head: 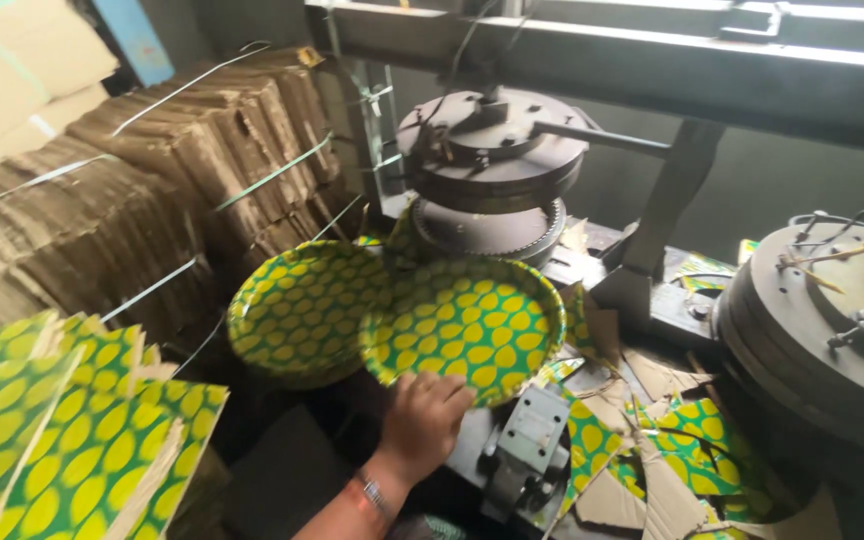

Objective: The person operates a foot/manual paper plate press machine. They take printed decorative paper sheets from a stack, place a sheet into the press die, run the press to form a plate, remove the formed plate and stack it, and clear the cut scrap off the machine table by hand and with a stick.

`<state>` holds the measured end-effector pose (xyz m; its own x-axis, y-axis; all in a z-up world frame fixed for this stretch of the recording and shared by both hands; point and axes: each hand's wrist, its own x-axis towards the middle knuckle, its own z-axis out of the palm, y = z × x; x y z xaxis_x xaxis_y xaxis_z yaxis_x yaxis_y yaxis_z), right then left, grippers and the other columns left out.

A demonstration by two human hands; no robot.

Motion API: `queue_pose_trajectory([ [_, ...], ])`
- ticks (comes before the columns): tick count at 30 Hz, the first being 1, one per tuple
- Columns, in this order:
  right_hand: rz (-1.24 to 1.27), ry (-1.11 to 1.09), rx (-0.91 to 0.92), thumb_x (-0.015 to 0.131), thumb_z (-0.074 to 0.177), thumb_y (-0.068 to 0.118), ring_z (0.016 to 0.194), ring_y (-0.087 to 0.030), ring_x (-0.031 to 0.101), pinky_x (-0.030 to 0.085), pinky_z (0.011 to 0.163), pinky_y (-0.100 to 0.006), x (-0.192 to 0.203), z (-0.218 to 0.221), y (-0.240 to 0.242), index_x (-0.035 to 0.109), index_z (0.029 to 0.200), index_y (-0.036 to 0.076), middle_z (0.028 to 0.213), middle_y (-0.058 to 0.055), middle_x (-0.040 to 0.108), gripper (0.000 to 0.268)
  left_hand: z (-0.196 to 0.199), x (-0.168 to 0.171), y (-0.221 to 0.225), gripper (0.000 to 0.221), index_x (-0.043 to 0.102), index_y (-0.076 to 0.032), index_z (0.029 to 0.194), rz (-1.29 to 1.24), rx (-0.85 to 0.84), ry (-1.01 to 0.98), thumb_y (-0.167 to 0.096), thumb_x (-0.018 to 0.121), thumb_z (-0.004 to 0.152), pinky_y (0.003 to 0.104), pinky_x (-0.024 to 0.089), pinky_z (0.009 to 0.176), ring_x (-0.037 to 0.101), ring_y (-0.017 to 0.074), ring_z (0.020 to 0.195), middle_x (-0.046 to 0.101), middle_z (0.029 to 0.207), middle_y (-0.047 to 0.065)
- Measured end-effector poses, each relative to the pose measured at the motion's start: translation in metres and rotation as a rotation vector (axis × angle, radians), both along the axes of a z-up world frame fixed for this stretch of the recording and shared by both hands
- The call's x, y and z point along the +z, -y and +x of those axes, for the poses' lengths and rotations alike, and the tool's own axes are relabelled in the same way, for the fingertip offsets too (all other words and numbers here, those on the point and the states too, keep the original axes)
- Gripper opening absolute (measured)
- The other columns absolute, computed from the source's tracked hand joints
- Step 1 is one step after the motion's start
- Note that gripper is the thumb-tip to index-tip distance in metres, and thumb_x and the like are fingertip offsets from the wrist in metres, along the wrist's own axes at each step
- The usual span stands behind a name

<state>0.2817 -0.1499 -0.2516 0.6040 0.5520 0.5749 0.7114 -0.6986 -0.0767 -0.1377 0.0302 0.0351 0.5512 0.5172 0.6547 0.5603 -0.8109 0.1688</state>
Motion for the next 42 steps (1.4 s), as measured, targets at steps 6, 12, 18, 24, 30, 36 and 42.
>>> queue_pose_trajectory([
  [6, -0.174, 0.031, 0.026, 0.067, 0.093, 0.054, 0.104, -0.024, 0.069, 0.054, 0.098, -0.038, -0.012, 0.058, 0.058, 0.078, 0.124, 0.029, 0.112, -0.005, 0.074, 0.041, -0.072, 0.007, 0.022, 0.032, 0.074, -0.013, 0.11, 0.125, 0.286, -0.092, -0.01, 0.061, 0.081, 0.047, 0.042, 0.094, 0.06, 0.0276, 0.105, 0.071, 0.119, 0.006],
  [12, 0.011, -0.152, 0.42, 0.065, 0.098, 0.059, 0.091, -0.03, 0.064, 0.053, 0.093, -0.042, -0.086, 0.144, 0.074, 0.073, 0.125, 0.028, 0.1, -0.012, 0.069, 0.041, -0.126, -0.064, -0.084, 0.022, 0.073, -0.023, 0.103, 0.056, 0.588, -0.097, -0.016, 0.06, 0.088, 0.053, 0.038, 0.103, 0.061, 0.0248, 0.113, 0.07, 0.119, 0.0],
  [18, -0.141, -0.062, 0.158, 0.065, 0.099, 0.057, 0.108, -0.032, 0.062, 0.046, 0.104, -0.047, -0.023, 0.074, 0.089, 0.072, 0.122, 0.029, 0.112, -0.01, 0.066, 0.037, -0.124, -0.11, -0.137, 0.022, 0.07, -0.021, 0.115, -0.172, 0.7, -0.198, -0.027, 0.061, 0.096, 0.06, 0.035, 0.111, 0.061, 0.0275, 0.118, 0.068, 0.118, 0.002],
  [24, -0.071, -0.136, 0.171, 0.062, 0.101, 0.055, 0.122, -0.033, 0.054, 0.036, 0.115, -0.05, -0.024, 0.064, 0.095, 0.068, 0.124, 0.025, 0.124, -0.01, 0.062, 0.038, -0.112, -0.11, -0.142, 0.037, 0.068, -0.016, 0.118, -0.253, 0.644, -0.108, -0.038, 0.068, 0.089, 0.06, 0.036, 0.104, 0.056, 0.0356, 0.123, 0.065, 0.128, 0.009],
  [30, -0.064, -0.275, 0.184, 0.063, 0.1, 0.055, 0.131, -0.037, 0.048, 0.029, 0.123, -0.056, 0.002, 0.047, 0.09, 0.069, 0.131, 0.022, 0.133, -0.015, 0.058, 0.046, -0.1, -0.026, -0.063, 0.049, 0.068, -0.014, 0.127, -0.04, 0.584, -0.029, -0.035, 0.076, 0.083, 0.063, 0.022, 0.117, 0.041, 0.0399, 0.14, 0.057, 0.143, 0.016],
  [36, -0.084, -0.323, 0.259, 0.057, 0.106, 0.056, 0.131, -0.04, 0.047, 0.027, 0.123, -0.058, 0.033, 0.033, 0.085, 0.069, 0.132, 0.018, 0.133, -0.019, 0.057, 0.047, -0.154, 0.115, 0.068, 0.038, 0.072, -0.01, 0.123, 0.173, 0.575, 0.018, -0.024, 0.082, 0.089, 0.057, 0.033, 0.125, 0.044, 0.0427, 0.143, 0.055, 0.149, 0.02],
  [42, -0.05, -0.32, 0.31, 0.06, 0.11, 0.052, 0.129, -0.038, 0.049, 0.028, 0.124, -0.057, 0.042, 0.027, 0.085, 0.066, 0.124, 0.012, 0.133, -0.017, 0.063, 0.043, -0.212, 0.17, 0.151, 0.055, 0.066, -0.01, 0.131, 0.054, 0.951, -0.28, -0.04, 0.075, 0.086, 0.056, 0.04, 0.111, 0.051, 0.0422, 0.134, 0.058, 0.145, 0.024],
])
